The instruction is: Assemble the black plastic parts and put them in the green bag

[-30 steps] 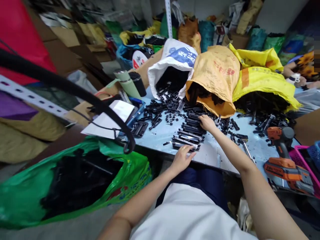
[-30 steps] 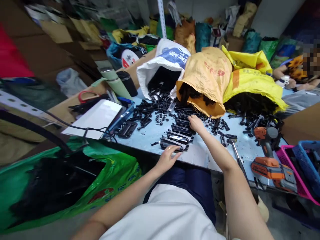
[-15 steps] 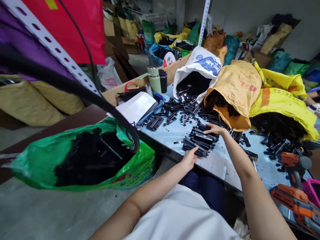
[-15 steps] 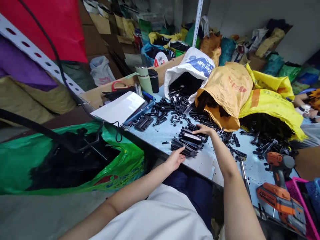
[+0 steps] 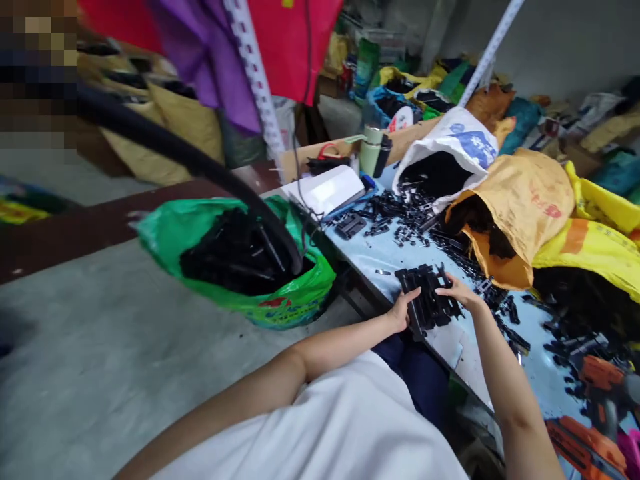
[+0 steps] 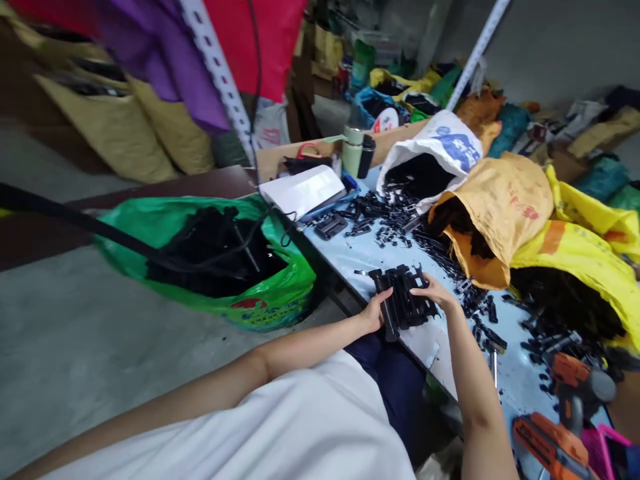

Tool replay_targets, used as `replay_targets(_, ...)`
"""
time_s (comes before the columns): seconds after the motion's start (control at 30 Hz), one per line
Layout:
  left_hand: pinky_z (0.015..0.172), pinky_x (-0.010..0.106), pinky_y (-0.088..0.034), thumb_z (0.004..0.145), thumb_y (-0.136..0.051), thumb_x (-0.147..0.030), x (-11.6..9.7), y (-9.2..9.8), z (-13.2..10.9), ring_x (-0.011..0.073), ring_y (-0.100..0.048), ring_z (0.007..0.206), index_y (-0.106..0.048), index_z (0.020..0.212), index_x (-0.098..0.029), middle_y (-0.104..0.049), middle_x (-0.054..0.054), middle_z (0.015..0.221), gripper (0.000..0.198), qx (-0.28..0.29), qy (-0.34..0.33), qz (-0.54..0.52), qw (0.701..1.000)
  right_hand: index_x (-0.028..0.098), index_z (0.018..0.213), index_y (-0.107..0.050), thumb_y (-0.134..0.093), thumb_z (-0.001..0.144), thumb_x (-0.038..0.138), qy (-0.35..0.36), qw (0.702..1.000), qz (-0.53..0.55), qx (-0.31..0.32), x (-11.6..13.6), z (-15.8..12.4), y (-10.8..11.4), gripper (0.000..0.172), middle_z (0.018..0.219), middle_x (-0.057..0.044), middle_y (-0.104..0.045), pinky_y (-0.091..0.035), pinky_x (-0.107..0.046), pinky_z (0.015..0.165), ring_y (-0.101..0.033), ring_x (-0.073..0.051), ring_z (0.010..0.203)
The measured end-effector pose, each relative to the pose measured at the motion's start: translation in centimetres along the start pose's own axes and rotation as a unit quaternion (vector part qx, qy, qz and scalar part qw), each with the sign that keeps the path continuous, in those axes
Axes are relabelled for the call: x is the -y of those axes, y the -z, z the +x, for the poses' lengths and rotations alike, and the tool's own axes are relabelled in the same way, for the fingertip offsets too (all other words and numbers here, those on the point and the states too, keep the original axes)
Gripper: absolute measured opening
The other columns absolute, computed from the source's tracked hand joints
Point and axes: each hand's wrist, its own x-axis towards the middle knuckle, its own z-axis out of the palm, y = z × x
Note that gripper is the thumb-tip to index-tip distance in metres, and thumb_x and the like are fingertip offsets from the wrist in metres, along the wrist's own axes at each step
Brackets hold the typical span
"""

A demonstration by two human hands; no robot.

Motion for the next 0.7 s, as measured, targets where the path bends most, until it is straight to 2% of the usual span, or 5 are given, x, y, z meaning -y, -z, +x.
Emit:
replay_targets(0.13,0.068,0.034,-0.053,0.068,-0.067,-0.031,-3.9,0.4,-0.9,0.0213,-0.066,0.064,-0.064,0.083,-0.012,-0.068,0.007,0.067,0.024,0.030,0.002,0.000,1.000,0.019,0.089,-0.060,-0.078,0.041,0.044,0.055,0.995,-0.034,-0.073,3.7,0.2,-2.0,0.057,0.081,-0.002,-0.065,-0.050,-0.035,0.072,-0.060,-0.021,0.076)
replay_targets(0.23,0.064,0.035,-0.053,0.073,-0.062,-0.036,-9.9,1.6,-2.7,0.0209,-0.064,0.057,-0.065,0.080,-0.011,-0.067,0.007,0.060,0.026,0.002,-0.020,0.031,0.999,0.018,0.089,-0.059,-0.077,0.042,0.048,0.129,0.985,-0.040,-0.107,8.2,1.7,-5.5,0.059,0.078,-0.002,-0.064,-0.050,-0.034,0.068,-0.060,-0.020,0.073)
replay_targets(0.5,0.068,0.041,-0.054,0.076,-0.049,-0.056,-28.4,9.1,-12.4,0.0264,-0.067,0.072,-0.065,0.092,-0.012,-0.070,0.009,0.072,0.049,-0.181,-0.233,0.205,0.933,0.017,0.091,-0.057,-0.076,0.048,0.044,0.254,0.965,0.071,-0.003,19.0,8.5,-23.7,0.054,0.091,-0.004,-0.066,-0.049,-0.034,0.078,-0.060,-0.020,0.087)
replay_targets(0.6,0.072,0.042,-0.052,0.076,-0.045,-0.063,-31.0,12.4,-14.1,0.0283,-0.066,0.080,-0.061,0.104,-0.011,-0.069,0.013,0.087,0.061,-0.285,-0.240,0.345,0.861,0.017,0.100,-0.055,-0.074,0.054,0.037,0.186,0.977,0.080,0.063,19.6,9.4,-29.9,0.054,0.097,-0.004,-0.065,-0.049,-0.033,0.081,-0.061,-0.018,0.089)
replay_targets(0.7,0.082,0.044,-0.048,0.076,-0.050,-0.059,-30.7,15.2,-13.7,0.0333,-0.058,0.102,-0.042,0.127,-0.005,-0.058,0.023,0.115,0.075,-0.433,-0.227,0.543,0.683,0.016,0.107,-0.053,-0.074,0.056,0.032,0.133,0.985,-0.019,0.112,18.1,9.7,-33.0,0.057,0.104,-0.008,-0.063,-0.048,-0.036,0.084,-0.060,-0.020,0.094)
